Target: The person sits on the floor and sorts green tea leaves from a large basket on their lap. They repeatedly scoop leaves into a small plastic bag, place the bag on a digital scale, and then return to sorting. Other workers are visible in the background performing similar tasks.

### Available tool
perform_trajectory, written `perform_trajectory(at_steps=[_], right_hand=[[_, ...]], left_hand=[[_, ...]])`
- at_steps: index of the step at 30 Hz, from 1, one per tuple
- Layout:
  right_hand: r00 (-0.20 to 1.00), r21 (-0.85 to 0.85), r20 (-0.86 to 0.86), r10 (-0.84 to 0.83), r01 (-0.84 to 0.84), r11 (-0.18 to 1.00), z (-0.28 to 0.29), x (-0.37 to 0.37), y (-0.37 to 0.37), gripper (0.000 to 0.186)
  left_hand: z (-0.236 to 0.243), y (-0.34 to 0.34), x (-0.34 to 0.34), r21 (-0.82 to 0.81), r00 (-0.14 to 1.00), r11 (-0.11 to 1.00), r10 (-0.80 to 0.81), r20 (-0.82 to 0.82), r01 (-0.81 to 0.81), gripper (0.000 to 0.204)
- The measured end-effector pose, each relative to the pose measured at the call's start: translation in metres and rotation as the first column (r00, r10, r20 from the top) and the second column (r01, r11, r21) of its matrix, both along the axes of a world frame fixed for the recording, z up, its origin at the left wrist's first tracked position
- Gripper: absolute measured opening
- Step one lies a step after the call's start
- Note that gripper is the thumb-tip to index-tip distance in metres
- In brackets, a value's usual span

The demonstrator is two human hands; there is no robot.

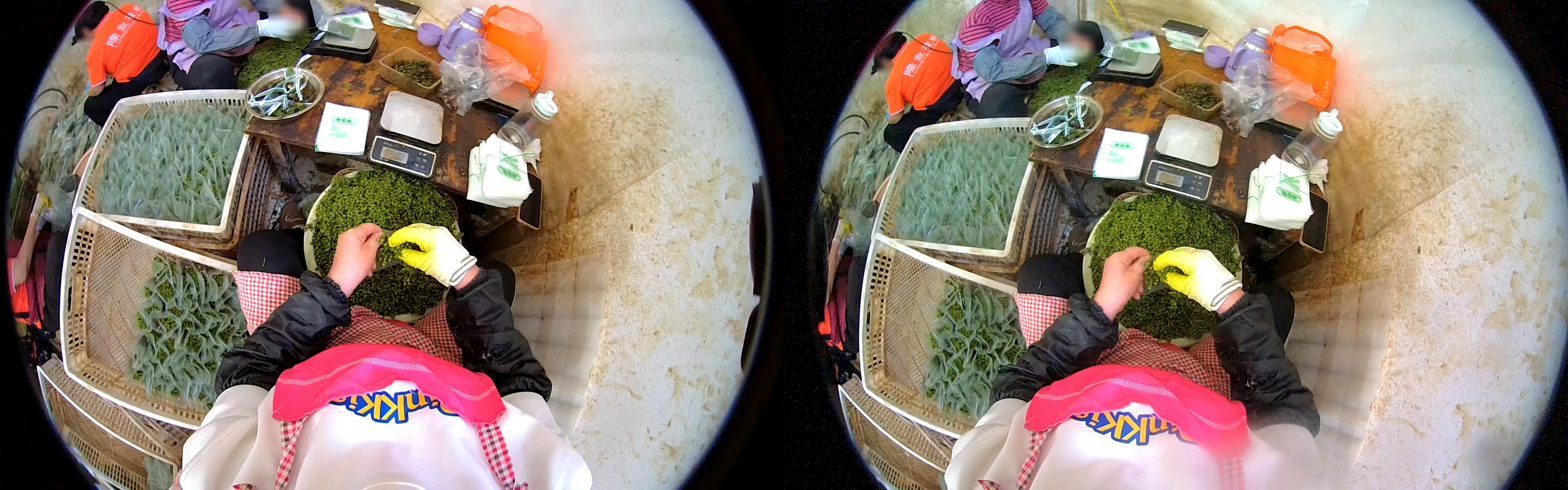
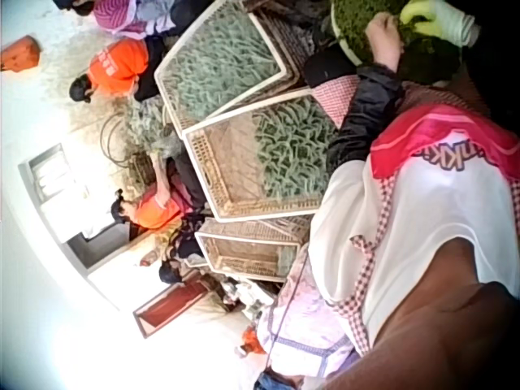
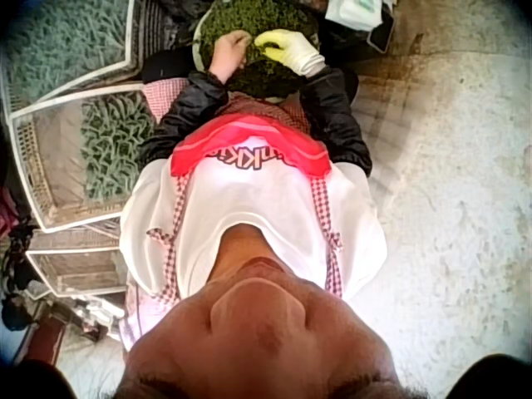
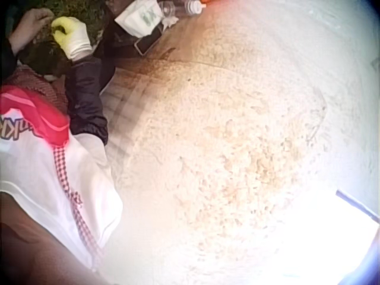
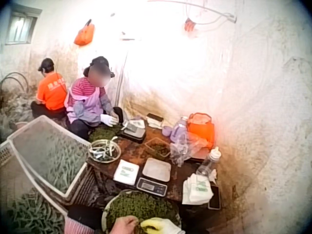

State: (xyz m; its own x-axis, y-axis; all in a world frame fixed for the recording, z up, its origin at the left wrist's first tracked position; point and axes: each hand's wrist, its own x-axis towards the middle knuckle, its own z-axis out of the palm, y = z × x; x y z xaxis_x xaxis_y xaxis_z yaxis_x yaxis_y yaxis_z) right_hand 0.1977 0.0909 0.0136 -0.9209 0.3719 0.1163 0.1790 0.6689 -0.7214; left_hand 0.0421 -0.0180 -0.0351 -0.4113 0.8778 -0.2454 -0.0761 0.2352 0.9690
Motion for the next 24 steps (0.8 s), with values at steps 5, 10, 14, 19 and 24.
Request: perform_trajectory(at_steps=[5, 10, 14, 19, 24], right_hand=[[0.981, 0.096, 0.006, -0.194, 0.192, 0.977, 0.026, 0.004, -0.015, 0.048], [0.974, 0.109, -0.075, -0.215, 0.222, 0.969, 0.036, 0.011, -0.019, 0.054], [0.991, 0.28, -0.052, -0.12, 0.13, 0.951, 0.026, 0.016, -0.022, 0.052], [0.914, 0.541, 0.331, -0.236, 0.021, 0.841, -0.001, -0.005, -0.038, 0.051], [0.824, 0.347, 0.385, -0.416, 0.289, 0.892, -0.046, -0.022, -0.032, 0.046]], left_hand=[[-0.006, 0.0, -0.001, 0.02, 0.999, 1.0, 0.011, -0.039, -0.01, 0.023], [-0.004, 0.0, -0.004, 0.003, 0.998, 1.0, -0.004, -0.067, 0.004, 0.026], [-0.004, 0.0, -0.002, 0.022, 0.999, 1.0, 0.001, -0.05, 0.0, 0.025], [-0.008, 0.001, 0.004, 0.064, 0.999, 0.998, -0.003, -0.037, 0.006, 0.017], [-0.026, 0.003, 0.012, 0.287, 0.912, 0.957, 0.094, -0.4, 0.027, 0.014]])
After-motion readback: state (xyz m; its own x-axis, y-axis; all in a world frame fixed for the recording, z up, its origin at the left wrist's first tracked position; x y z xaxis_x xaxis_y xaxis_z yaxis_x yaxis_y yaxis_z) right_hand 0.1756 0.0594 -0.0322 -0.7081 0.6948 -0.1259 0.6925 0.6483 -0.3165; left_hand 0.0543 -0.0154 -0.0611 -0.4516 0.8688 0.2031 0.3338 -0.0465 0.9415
